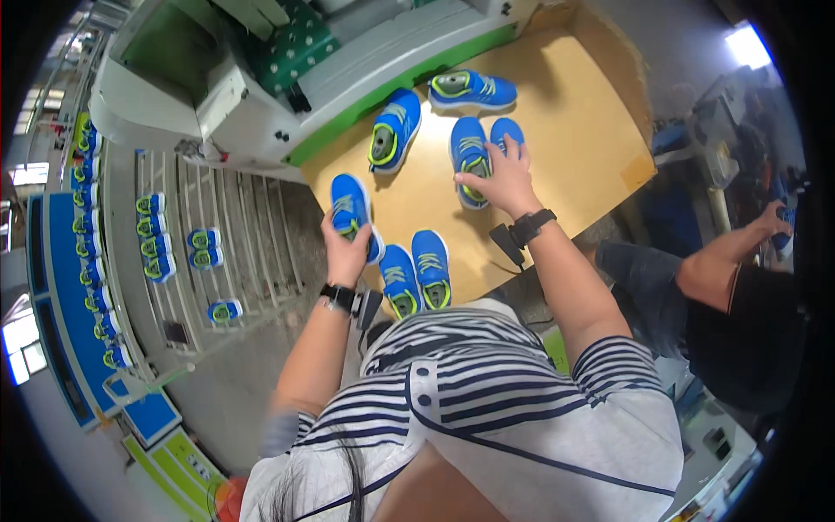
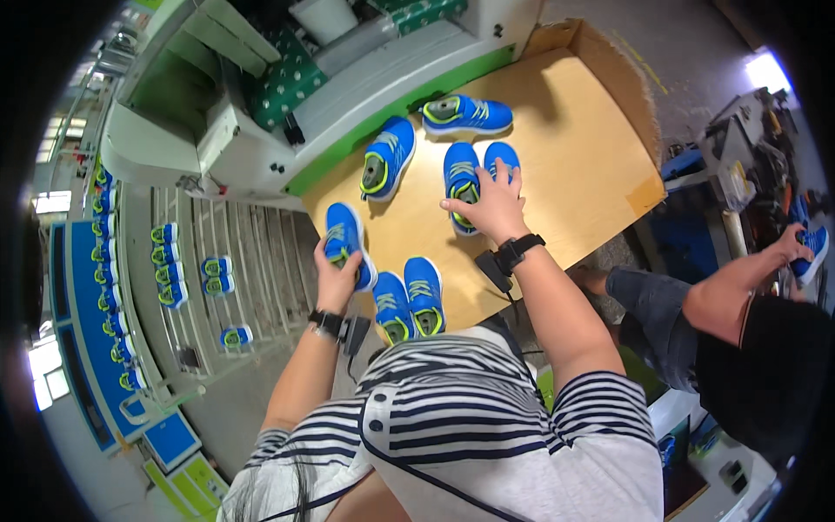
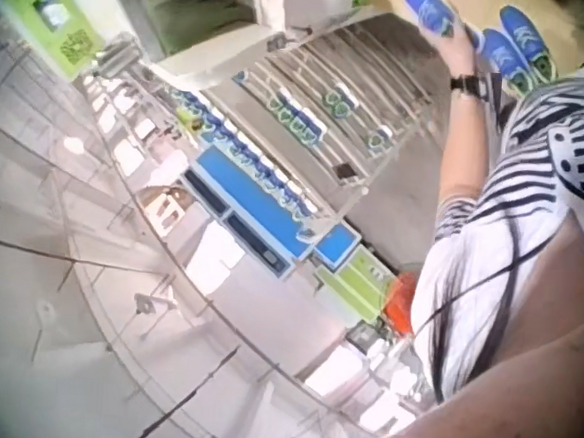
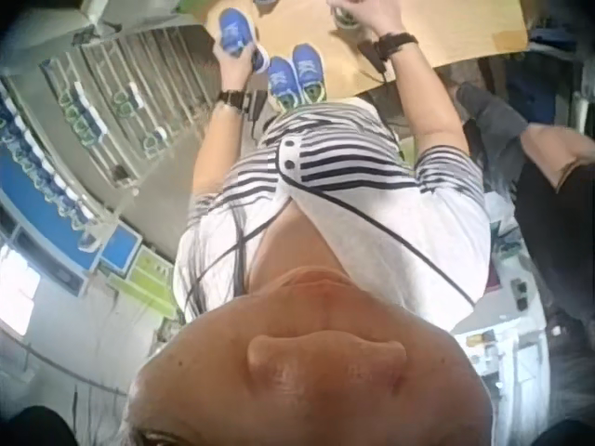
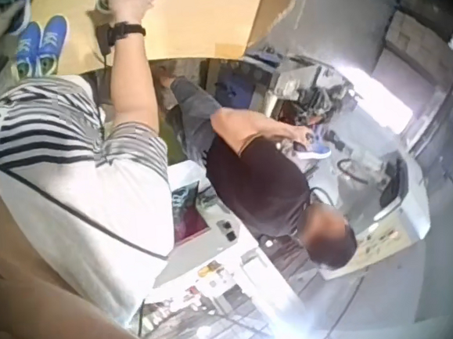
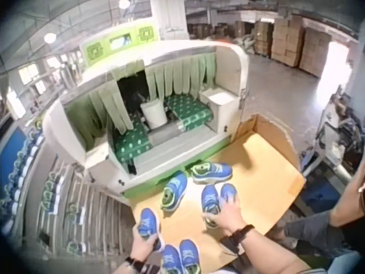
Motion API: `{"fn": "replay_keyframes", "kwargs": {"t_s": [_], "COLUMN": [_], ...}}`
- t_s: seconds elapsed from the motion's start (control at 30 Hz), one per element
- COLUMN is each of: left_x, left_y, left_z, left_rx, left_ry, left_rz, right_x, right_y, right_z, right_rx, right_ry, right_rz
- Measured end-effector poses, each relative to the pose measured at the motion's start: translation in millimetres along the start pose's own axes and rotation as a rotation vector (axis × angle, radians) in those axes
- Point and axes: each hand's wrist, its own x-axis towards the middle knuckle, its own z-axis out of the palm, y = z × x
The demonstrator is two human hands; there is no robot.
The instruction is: The person picks up blue and green sneakers from a conveyor belt and a wooden table, inspects them by turning them over and checking the soles, and places them back on the table or conveyor. The person handles the shoes one by one in a factory setting.
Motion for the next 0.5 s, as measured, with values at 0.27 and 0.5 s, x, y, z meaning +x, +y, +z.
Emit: {"fn": "replay_keyframes", "kwargs": {"t_s": [0.27,0.5], "left_x": [6.0,2.7], "left_y": [15.3,25.1], "left_z": [2.0,-2.9], "left_rx": [-0.033,0.268], "left_ry": [-0.179,-0.164], "left_rz": [-0.066,0.134], "right_x": [3.7,-18.1], "right_y": [12.5,47.5], "right_z": [16.0,0.5], "right_rx": [-0.082,0.036], "right_ry": [0.083,0.141], "right_rz": [-0.067,-0.256]}}
